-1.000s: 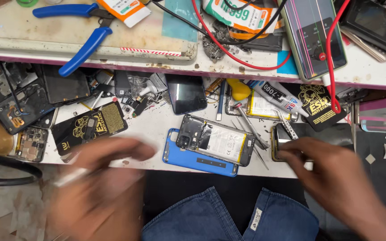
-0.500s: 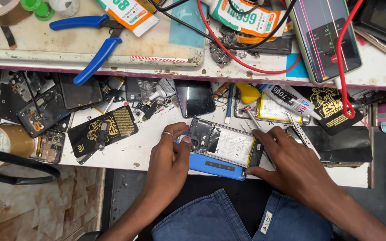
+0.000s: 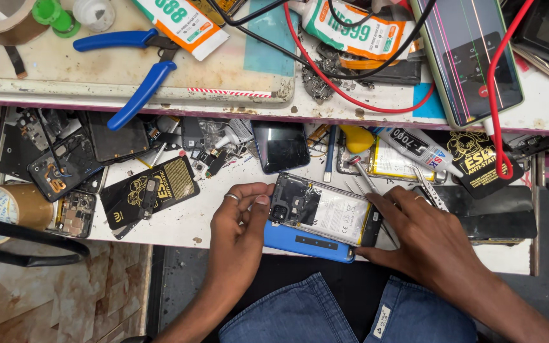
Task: The person uses a screwdriver to remove screws from the internal frame of a disassembled smartphone. They carefully unscrew multiple fasteners around the camera module and battery area, holding the device in their left hand while working with the tool in their right hand.
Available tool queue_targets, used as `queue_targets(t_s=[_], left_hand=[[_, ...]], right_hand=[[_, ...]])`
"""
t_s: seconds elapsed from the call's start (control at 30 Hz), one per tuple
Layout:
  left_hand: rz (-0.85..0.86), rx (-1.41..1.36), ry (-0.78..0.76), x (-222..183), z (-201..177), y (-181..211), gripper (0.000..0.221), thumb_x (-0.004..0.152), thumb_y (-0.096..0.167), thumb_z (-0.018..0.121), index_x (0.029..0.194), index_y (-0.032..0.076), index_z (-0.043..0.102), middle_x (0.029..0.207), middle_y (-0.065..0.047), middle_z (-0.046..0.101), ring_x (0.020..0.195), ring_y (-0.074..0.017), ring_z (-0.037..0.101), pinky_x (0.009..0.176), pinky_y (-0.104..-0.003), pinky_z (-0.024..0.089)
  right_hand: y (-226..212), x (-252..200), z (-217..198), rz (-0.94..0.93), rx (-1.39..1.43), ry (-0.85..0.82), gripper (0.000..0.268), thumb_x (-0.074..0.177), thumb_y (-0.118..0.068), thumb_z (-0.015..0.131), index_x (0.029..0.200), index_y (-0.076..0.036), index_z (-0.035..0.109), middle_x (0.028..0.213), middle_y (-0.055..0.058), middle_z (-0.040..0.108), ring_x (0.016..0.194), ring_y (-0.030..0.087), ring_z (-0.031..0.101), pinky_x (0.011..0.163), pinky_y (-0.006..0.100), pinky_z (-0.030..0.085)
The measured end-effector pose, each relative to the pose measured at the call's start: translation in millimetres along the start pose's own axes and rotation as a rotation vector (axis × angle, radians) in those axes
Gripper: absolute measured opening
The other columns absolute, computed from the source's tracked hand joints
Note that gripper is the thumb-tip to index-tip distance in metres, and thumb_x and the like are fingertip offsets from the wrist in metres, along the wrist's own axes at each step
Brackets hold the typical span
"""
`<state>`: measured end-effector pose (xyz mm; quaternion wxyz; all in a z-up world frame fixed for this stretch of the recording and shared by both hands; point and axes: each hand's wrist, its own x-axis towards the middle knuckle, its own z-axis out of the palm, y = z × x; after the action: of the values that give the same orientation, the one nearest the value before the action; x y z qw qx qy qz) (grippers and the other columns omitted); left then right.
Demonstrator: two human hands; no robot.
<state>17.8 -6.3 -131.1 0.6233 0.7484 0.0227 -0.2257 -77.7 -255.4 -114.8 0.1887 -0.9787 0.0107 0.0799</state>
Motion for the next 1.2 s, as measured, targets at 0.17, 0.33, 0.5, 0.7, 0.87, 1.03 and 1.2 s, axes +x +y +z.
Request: queue_targets(t_s=[0.17,0.33,0.5,0.7,0.87,1.03,1.2], left_hand=[[-0.022,-0.159,0.029,-3,-5,7,0.028,0.102,0.02,0.053,0.114,-0.002,0.065,0.112,-0.011,0.078,0.081,-0.0106,0.057,0.069,-0.028,0.049],[-0.076,-0.797,0.021,-21,-6,10,0.047,0.106,0.027,0.044,0.133,-0.01,0.057,0.13,-0.027,0.061,0.119,-0.028,0.064,0.101,-0.044,0.053],[-0.132,-1.095,0.122,-46,18,4,0.075,0.102,0.046,0.044,0.146,-0.014,0.042,0.147,-0.033,0.054,0.135,-0.0389,0.056,0.107,-0.053,0.042],[0.049,-1.327,-0.159,-55,56,-33,0.096,0.09,0.075,0.038,0.16,0.009,0.025,0.15,-0.035,0.043,0.131,-0.0476,0.054,0.107,-0.066,0.043],[-0.157,-1.27,-0.23,-45,45,-52,0.1,0.091,0.081,0.026,0.157,0.006,0.032,0.144,-0.034,0.05,0.119,-0.0461,0.06,0.094,-0.065,0.053],[-0.203,-1.2,-0.328,-46,46,-51,0.093,0.096,0.074,0.023,0.154,0.001,0.034,0.137,-0.036,0.054,0.11,-0.0447,0.066,0.083,-0.06,0.06],[-0.35,-1.333,-0.47,-54,60,-35,0.093,0.094,0.073,0.023,0.154,0.004,0.036,0.136,-0.032,0.055,0.097,-0.0435,0.07,0.073,-0.05,0.062]], right_hand=[[11,-8,3,-0.008,0.034,0.051,0.096,0.054,-0.047,0.094,0.134,-0.005,0.062,0.11,0.012,0.062,0.101,0.034,0.065,0.079,0.048,0.055],[11,-41,17,-0.06,0.323,0.15,0.093,0.056,-0.042,0.096,0.135,-0.006,0.063,0.12,0.014,0.066,0.107,0.032,0.068,0.087,0.042,0.056],[7,-80,64,0.146,0.618,0.019,0.087,0.065,-0.037,0.098,0.138,-0.007,0.062,0.122,0.013,0.076,0.097,0.025,0.073,0.08,0.036,0.063],[-12,-89,92,-0.145,0.372,0.179,0.042,0.085,-0.011,0.071,0.126,-0.008,0.069,0.118,0.015,0.076,0.107,0.031,0.078,0.092,0.044,0.061],[1,-52,27,0.133,0.457,0.156,0.036,0.082,-0.025,0.077,0.113,-0.007,0.073,0.095,0.014,0.078,0.084,0.028,0.079,0.068,0.041,0.063],[17,7,-4,0.237,0.246,0.152,0.024,0.089,-0.02,0.071,0.107,-0.004,0.07,0.09,0.021,0.075,0.081,0.039,0.073,0.068,0.05,0.058],[7,33,4,0.125,0.106,0.047,0.025,0.087,-0.015,0.07,0.106,0.0,0.063,0.09,0.023,0.071,0.08,0.044,0.069,0.066,0.053,0.057]])
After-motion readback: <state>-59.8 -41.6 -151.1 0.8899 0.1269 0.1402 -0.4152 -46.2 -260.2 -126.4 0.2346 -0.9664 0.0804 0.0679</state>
